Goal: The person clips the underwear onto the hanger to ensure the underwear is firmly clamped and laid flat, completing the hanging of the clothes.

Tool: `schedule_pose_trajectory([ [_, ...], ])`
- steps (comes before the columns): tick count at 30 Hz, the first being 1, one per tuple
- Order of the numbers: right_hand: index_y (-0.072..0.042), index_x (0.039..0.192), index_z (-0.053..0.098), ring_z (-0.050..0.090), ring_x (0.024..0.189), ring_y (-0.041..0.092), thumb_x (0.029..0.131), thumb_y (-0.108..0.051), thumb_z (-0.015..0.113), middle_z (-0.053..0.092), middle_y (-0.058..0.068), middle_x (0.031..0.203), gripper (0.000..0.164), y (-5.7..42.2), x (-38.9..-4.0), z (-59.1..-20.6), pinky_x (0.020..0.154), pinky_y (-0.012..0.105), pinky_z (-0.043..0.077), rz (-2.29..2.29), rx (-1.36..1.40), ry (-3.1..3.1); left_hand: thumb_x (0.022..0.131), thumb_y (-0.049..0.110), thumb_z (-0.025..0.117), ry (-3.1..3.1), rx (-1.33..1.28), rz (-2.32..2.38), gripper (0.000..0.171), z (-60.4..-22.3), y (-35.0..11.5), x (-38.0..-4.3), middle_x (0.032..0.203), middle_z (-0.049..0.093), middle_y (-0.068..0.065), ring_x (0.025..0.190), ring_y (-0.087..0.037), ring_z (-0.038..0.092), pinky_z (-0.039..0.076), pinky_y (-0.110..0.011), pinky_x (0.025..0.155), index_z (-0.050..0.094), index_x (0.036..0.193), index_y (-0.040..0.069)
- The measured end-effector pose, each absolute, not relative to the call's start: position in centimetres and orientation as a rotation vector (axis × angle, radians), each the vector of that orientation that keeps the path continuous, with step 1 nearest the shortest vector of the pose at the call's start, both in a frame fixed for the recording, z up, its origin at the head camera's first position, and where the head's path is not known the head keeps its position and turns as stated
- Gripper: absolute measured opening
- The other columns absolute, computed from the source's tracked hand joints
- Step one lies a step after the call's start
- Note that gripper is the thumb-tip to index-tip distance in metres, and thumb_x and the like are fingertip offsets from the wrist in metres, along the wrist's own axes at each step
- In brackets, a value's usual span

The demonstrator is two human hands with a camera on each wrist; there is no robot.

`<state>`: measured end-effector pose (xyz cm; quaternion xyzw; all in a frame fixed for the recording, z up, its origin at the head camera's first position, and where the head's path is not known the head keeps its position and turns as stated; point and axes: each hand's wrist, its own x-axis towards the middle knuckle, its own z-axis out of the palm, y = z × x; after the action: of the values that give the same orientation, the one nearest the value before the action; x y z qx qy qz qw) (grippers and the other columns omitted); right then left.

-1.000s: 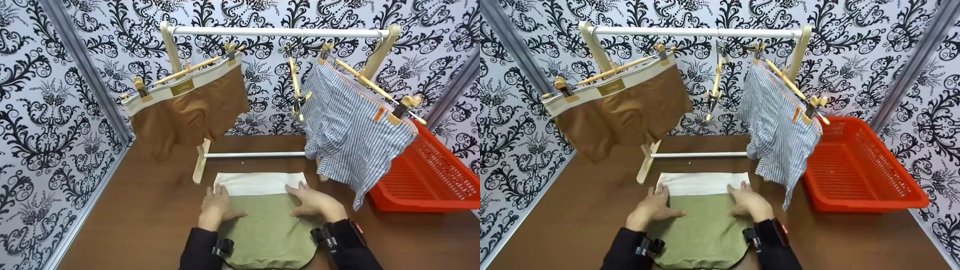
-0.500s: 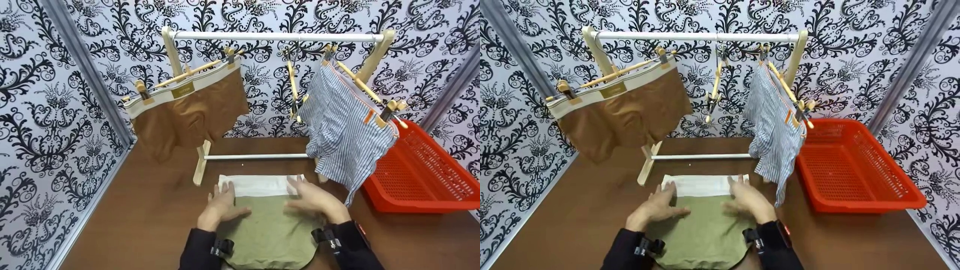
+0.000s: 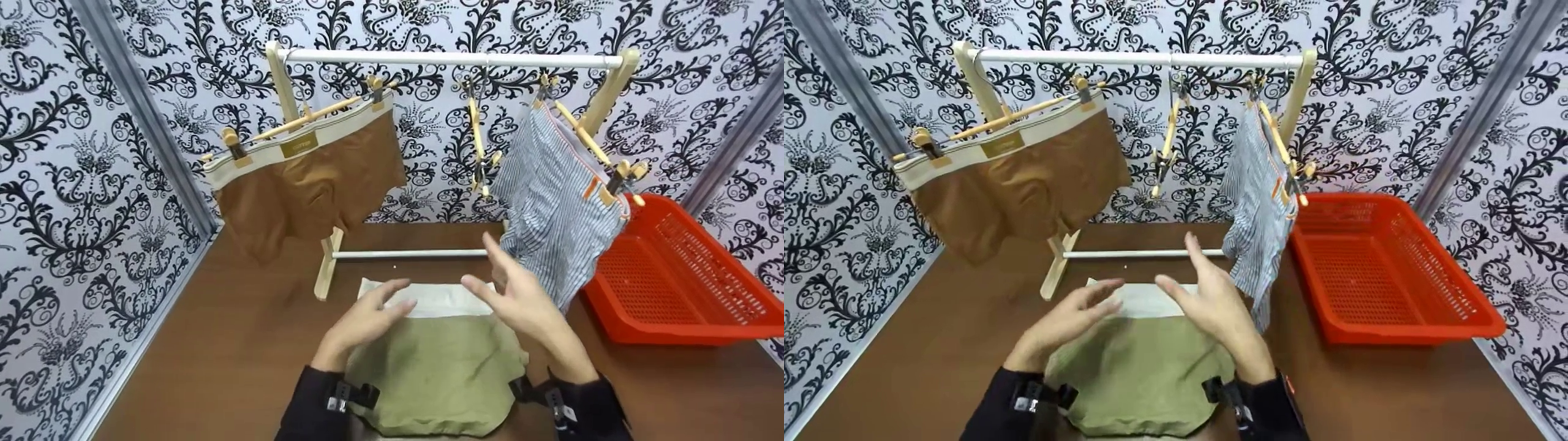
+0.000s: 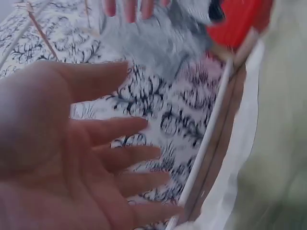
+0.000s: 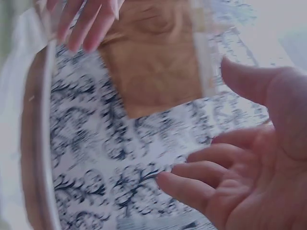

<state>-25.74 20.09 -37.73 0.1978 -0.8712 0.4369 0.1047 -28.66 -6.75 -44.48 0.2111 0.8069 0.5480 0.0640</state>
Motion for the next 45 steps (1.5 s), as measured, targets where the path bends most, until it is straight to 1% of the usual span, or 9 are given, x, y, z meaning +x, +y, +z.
schedule_pose_trajectory([
  [7,-0.008,0.161,0.017,0.027,0.149,0.021,0.095,-0.031,0.073,0.02,0.008,0.165,0.089,18.4,-24.7,-33.2,0.116,0.037,0.031,1.552,0.521,-2.3,0.104,0.03,0.059,2.132,0.567,1.972,0.051,-40.9,-4.6,-31.6,0.136,0.06,-0.018,0.125,-0.033,0.058,0.047,-0.045,0.104,0.049,0.144,-0.002],
  [11,-0.009,0.16,0.017,0.027,0.149,0.016,0.092,-0.03,0.077,0.018,0.004,0.166,0.094,17.0,-24.7,-30.9,0.114,0.029,0.031,1.616,0.494,-2.164,0.105,0.028,0.056,1.953,0.462,2.1,0.046,-37.4,-3.8,-33.4,0.129,0.065,-0.015,0.12,-0.033,0.061,0.049,-0.044,0.102,0.05,0.142,0.002],
  [14,-0.006,0.159,0.019,0.027,0.149,0.016,0.09,-0.029,0.079,0.019,0.006,0.165,0.094,16.1,-24.8,-29.5,0.113,0.025,0.032,1.661,0.494,-2.074,0.105,0.031,0.055,1.933,0.425,2.133,0.041,-34.6,-3.4,-34.4,0.126,0.067,-0.011,0.117,-0.029,0.063,0.049,-0.042,0.101,0.054,0.138,0.006],
  [18,-0.001,0.157,0.022,0.03,0.148,0.017,0.089,-0.028,0.079,0.024,0.011,0.163,0.093,15.4,-25.3,-28.2,0.111,0.024,0.034,1.727,0.497,-1.962,0.105,0.031,0.054,1.952,0.397,2.169,0.039,-31.4,-3.0,-35.5,0.124,0.067,-0.009,0.114,-0.028,0.064,0.051,-0.038,0.097,0.058,0.135,0.007],
  [23,0.003,0.154,0.028,0.038,0.144,0.018,0.09,-0.026,0.078,0.032,0.015,0.159,0.087,15.0,-25.9,-27.7,0.109,0.025,0.038,1.731,0.464,-1.898,0.107,0.034,0.051,2.021,0.401,2.167,0.044,-28.2,-1.9,-36.5,0.128,0.066,-0.009,0.11,-0.025,0.066,0.054,-0.036,0.092,0.055,0.141,0.006],
  [27,0.004,0.152,0.032,0.043,0.141,0.017,0.09,-0.02,0.077,0.038,0.016,0.155,0.081,14.9,-26.0,-27.8,0.108,0.027,0.04,1.711,0.446,-1.85,0.107,0.036,0.051,2.064,0.451,2.143,0.048,-26.3,-0.8,-36.8,0.13,0.065,-0.008,0.11,-0.021,0.066,0.053,-0.035,0.093,0.052,0.145,0.007],
  [30,0.003,0.152,0.033,0.045,0.14,0.017,0.09,-0.017,0.078,0.04,0.016,0.155,0.079,14.8,-25.9,-27.9,0.109,0.028,0.04,1.733,0.448,-1.813,0.105,0.036,0.054,2.06,0.478,2.184,0.049,-25.1,0.0,-36.8,0.126,0.067,-0.005,0.108,-0.019,0.066,0.053,-0.034,0.093,0.052,0.144,0.007],
  [37,0.002,0.151,0.036,0.048,0.138,0.017,0.092,-0.021,0.077,0.043,0.014,0.153,0.076,14.6,-25.5,-28.1,0.108,0.028,0.041,1.764,0.42,-1.774,0.105,0.033,0.055,2.014,0.49,2.262,0.048,-23.2,2.1,-36.8,0.123,0.068,-0.004,0.109,-0.018,0.066,0.054,-0.031,0.09,0.052,0.144,0.005],
  [45,0.003,0.15,0.039,0.051,0.135,0.022,0.1,-0.02,0.067,0.047,0.016,0.15,0.062,14.9,-24.8,-27.8,0.104,0.029,0.044,1.732,0.444,-1.681,0.105,0.027,0.057,1.923,0.499,2.349,0.043,-22.6,2.9,-37.0,0.124,0.067,-0.015,0.105,-0.02,0.068,0.055,-0.029,0.088,0.056,0.138,-0.001],
])
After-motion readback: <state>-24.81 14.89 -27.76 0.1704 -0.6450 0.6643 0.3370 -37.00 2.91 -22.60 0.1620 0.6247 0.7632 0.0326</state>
